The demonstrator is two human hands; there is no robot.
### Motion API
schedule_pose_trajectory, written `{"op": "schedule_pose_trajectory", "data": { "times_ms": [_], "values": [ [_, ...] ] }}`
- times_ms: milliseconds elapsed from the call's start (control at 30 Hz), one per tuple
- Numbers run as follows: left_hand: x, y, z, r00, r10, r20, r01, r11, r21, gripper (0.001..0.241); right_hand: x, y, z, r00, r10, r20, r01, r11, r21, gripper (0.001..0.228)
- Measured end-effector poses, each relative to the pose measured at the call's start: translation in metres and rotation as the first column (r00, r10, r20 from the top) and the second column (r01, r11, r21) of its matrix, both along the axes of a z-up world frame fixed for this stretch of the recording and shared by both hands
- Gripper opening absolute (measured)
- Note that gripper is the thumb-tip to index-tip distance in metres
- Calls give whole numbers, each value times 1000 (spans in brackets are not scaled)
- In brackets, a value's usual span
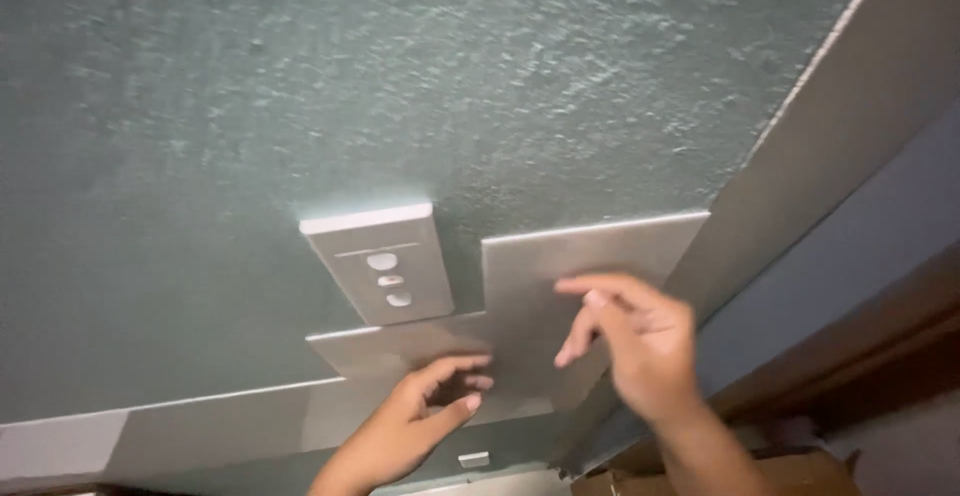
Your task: The person peels the protective backing off a white adhesive wall panel and carefully applies it to a wall surface adjacent to a light switch, smoothing it down with their hands to ensure it sticks properly.
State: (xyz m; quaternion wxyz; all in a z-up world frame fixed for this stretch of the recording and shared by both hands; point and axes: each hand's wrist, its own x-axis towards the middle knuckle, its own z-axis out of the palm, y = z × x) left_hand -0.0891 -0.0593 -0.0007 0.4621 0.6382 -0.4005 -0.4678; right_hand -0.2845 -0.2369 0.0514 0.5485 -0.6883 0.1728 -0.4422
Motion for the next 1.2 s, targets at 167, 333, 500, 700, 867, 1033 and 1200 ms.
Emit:
{"op": "schedule_pose_trajectory", "data": {
  "times_ms": [167,333,500,700,867,1033,1200],
  "values": [
    [-54,-45,70,999,-11,51,28,937,-348,38,-21,-26,49,995,-27,92,32,998,-53,28],
    [-89,-95,96,979,185,90,-90,779,-621,34,-21,-38,48,987,42,157,-35,998,-49,23],
    [-91,-94,80,970,242,37,-164,754,-636,31,-33,-47,49,993,72,91,-64,994,-85,26],
    [-92,-90,57,960,280,-28,-228,718,-658,31,-38,-50,33,995,38,92,-31,996,-83,27],
    [-94,-89,53,962,263,-76,-247,717,-652,30,-49,-46,68,997,47,63,-39,993,-112,25],
    [-95,-90,54,963,262,-62,-236,712,-661,30,-39,-43,92,992,108,-58,-114,988,-103,26],
    [-96,-86,59,966,249,-65,-233,737,-634,33,-45,-46,86,995,96,-23,-98,990,-102,27]
  ]
}}
